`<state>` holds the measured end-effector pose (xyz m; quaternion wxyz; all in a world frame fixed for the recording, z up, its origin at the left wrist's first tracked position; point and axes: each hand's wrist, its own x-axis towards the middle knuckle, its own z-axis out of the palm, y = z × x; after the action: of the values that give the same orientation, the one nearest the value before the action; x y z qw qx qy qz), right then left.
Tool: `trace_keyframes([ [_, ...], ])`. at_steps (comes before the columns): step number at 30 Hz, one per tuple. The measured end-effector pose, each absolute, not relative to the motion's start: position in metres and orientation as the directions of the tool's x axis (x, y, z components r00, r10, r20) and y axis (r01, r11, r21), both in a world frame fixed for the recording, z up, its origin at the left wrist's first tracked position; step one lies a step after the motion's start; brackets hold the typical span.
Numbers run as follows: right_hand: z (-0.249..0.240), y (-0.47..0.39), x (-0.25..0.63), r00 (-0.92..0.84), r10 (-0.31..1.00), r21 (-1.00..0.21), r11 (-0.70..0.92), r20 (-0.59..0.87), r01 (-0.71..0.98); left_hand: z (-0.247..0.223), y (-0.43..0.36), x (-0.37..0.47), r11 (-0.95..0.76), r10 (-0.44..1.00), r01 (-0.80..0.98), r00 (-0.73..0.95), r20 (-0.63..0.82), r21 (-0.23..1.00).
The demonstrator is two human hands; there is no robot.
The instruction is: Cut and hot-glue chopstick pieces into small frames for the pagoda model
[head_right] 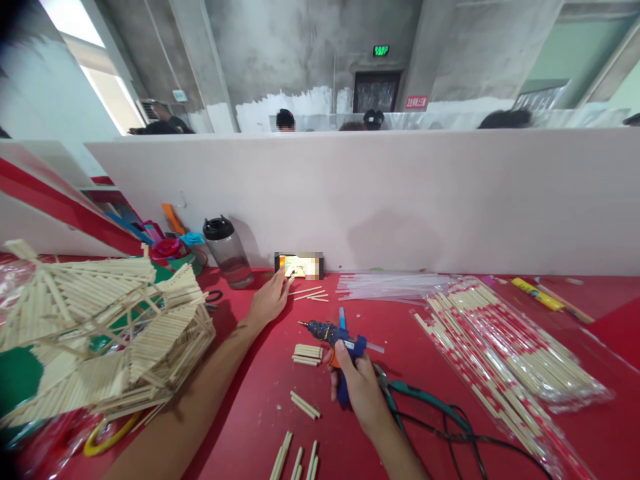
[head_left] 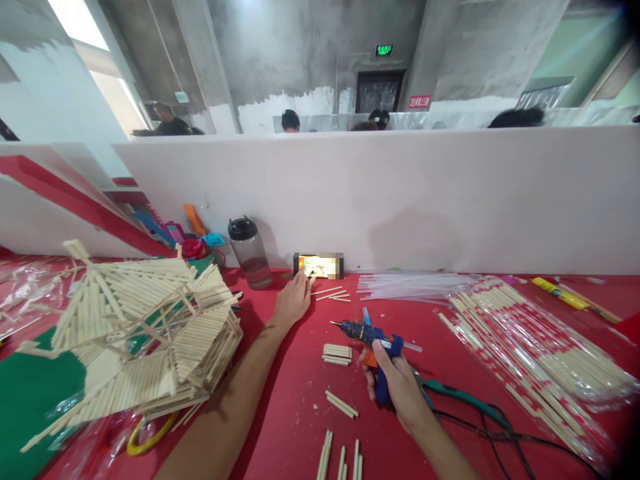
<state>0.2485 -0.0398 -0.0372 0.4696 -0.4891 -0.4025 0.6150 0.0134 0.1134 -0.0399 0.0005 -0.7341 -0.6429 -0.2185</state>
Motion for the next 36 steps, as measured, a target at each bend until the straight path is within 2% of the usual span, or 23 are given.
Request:
trace_keyframes([
  [13, -0.0363, -0.0395, 0.2482, -0.064, 0.971, -0.956, -0.237, -0.229, -0.175, -0.0370, 0.1110, 0.0149, -0.234, 0.934, 0.944, 0.151, 0.324, 0.234],
  [20, -0.0391, -0.0391, 0.2485, -0.069, 0.972, -0.953, -0.235, -0.226, -0.191, -0.0364, 0.1110, 0.0161, -0.205, 0.942, 0.955, 0.134, 0.306, 0.213],
  [36, -0.0356, -0.0395, 0.2474, -0.067, 0.970, -0.952, -0.243, -0.234, -0.188, -0.0397, 0.1136, 0.0140, -0.198, 0.943, 0.942, 0.108, 0.315, 0.270],
])
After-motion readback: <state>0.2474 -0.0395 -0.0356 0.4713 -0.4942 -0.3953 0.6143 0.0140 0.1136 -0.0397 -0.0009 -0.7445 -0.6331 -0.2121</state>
